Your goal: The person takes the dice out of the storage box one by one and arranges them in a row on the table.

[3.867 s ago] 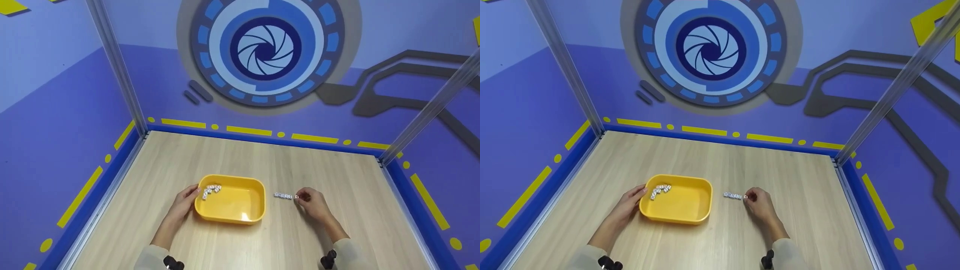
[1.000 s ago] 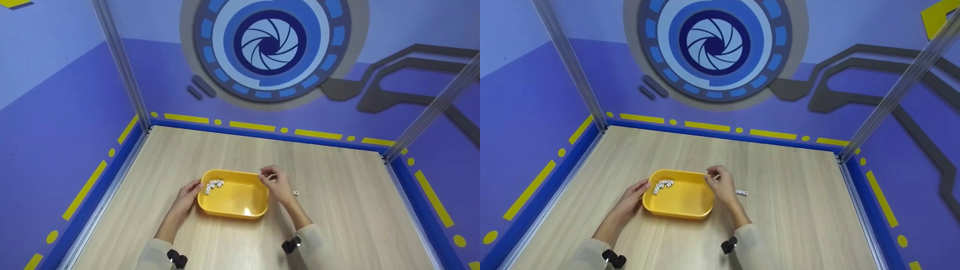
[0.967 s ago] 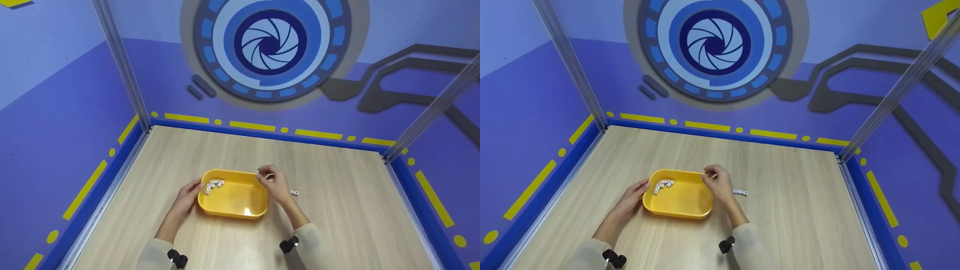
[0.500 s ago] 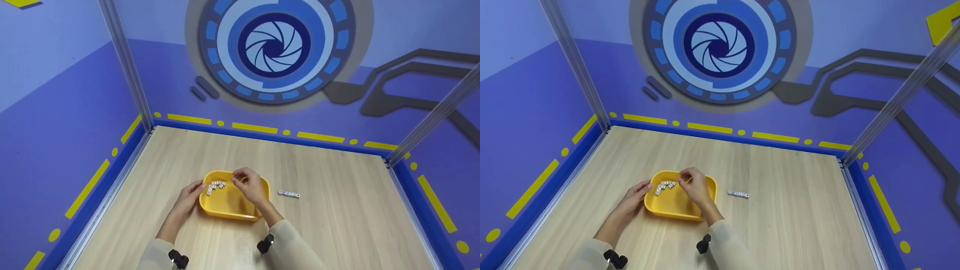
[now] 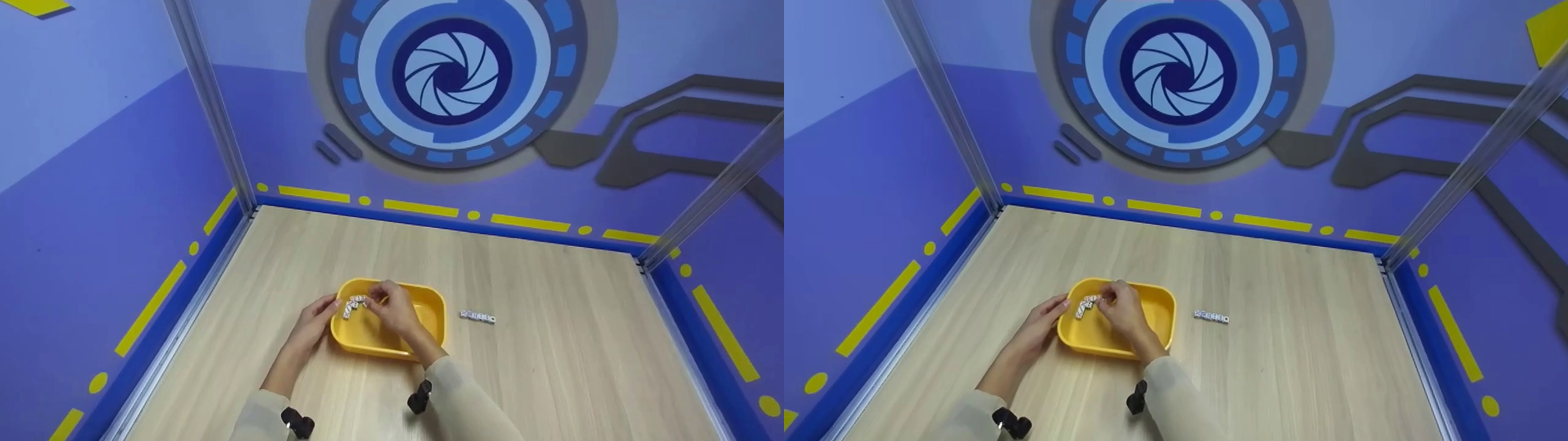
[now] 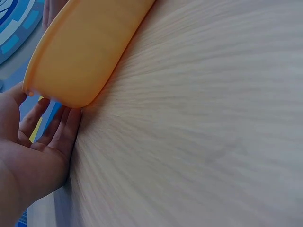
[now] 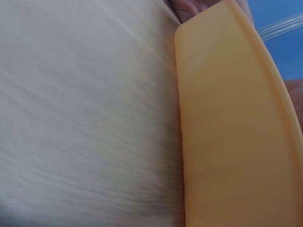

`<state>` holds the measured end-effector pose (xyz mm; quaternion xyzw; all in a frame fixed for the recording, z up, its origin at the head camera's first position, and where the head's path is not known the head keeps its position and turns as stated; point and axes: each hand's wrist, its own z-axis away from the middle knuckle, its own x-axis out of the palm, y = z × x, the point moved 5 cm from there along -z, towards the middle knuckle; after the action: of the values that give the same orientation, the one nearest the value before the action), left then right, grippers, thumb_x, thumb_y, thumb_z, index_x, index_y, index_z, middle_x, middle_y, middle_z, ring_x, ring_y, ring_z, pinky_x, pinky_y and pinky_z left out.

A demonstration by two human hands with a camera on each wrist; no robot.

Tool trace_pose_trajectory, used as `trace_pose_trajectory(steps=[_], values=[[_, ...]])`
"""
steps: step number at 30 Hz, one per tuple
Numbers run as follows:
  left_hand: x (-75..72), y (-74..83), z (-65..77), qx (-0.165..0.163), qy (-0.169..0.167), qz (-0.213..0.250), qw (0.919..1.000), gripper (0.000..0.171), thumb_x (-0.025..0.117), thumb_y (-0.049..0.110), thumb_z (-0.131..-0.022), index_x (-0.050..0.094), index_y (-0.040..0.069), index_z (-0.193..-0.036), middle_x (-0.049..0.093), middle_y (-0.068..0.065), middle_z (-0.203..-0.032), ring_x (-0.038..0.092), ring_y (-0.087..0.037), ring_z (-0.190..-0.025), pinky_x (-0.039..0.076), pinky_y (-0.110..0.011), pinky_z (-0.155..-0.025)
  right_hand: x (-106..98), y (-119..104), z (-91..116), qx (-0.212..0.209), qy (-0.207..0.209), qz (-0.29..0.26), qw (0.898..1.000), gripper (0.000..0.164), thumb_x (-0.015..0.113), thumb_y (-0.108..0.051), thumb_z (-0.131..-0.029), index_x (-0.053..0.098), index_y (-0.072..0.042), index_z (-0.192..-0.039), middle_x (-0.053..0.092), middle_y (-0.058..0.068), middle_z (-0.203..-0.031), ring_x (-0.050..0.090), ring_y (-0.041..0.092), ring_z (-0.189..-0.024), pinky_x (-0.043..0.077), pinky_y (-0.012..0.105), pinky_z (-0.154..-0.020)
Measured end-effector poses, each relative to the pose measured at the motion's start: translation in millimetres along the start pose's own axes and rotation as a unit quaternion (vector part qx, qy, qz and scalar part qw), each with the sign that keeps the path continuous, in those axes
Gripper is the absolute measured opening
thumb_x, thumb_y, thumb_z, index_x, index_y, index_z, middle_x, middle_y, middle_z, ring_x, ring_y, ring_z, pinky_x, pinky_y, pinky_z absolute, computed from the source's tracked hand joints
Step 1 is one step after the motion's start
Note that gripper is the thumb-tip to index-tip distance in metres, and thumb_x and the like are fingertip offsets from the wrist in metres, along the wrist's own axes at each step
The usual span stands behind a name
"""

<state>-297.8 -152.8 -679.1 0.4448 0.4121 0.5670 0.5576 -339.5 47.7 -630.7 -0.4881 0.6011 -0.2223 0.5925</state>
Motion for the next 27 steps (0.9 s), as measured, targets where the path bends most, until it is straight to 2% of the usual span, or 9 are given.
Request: trace_pose_trajectory(steps=[5,10,13,19,27], values=[[3.0,0.4,-0.6,0.006,0.0,0.007,1.0,0.047,0.061,0.039,-0.098,0.057,0.017,-0.139,0.052,-0.006,-0.144,0.051,-0.021,-0.13,0.046,-0.037,-0.104,2.4,6.4,1.3,-0.024,-0.001,0.035,0.999,0.016,0.076,-0.01,-0.087,0.071,-0.002,-0.1,0.067,0.007,-0.092,0.064,0.021,-0.084,0.054,0.029,-0.073],[1.4,0.7,0.9,0.0,0.003,0.006,1.0,0.044,0.062,0.04,-0.098,0.058,0.02,-0.137,0.052,-0.002,-0.144,0.05,-0.019,-0.131,0.044,-0.038,-0.106,6.5,11.1,1.5,-0.024,-0.008,0.052,0.998,0.016,0.077,-0.011,-0.086,0.072,-0.003,-0.099,0.066,0.003,-0.09,0.061,0.015,-0.082,0.053,0.026,-0.072],[0.2,0.6,1.4,0.0,0.004,0.001,1.0,0.045,0.063,0.043,-0.097,0.059,0.021,-0.136,0.052,-0.001,-0.144,0.049,-0.018,-0.132,0.042,-0.039,-0.108,8.7,12.0,1.3,-0.023,-0.019,0.06,0.998,0.017,0.077,-0.011,-0.086,0.073,-0.003,-0.101,0.065,0.005,-0.092,0.06,0.015,-0.083,0.052,0.026,-0.073],[-0.6,2.4,2.7,0.022,-0.005,0.011,0.9997,0.047,0.063,0.042,-0.097,0.058,0.018,-0.137,0.053,-0.003,-0.143,0.045,-0.02,-0.135,0.037,-0.041,-0.112,13.0,13.7,1.3,-0.04,-0.036,0.091,0.994,0.017,0.077,-0.007,-0.082,0.072,-0.003,-0.098,0.064,0.007,-0.091,0.059,0.017,-0.082,0.05,0.025,-0.073],[1.0,2.5,2.6,0.02,-0.004,0.008,0.9998,0.048,0.063,0.04,-0.098,0.057,0.015,-0.139,0.053,-0.007,-0.144,0.05,-0.023,-0.131,0.042,-0.041,-0.108,13.6,13.9,3.4,-0.046,-0.044,0.12,0.991,0.021,0.076,-0.006,-0.083,0.072,-0.004,-0.104,0.064,0.008,-0.093,0.058,0.02,-0.084,0.049,0.028,-0.075]])
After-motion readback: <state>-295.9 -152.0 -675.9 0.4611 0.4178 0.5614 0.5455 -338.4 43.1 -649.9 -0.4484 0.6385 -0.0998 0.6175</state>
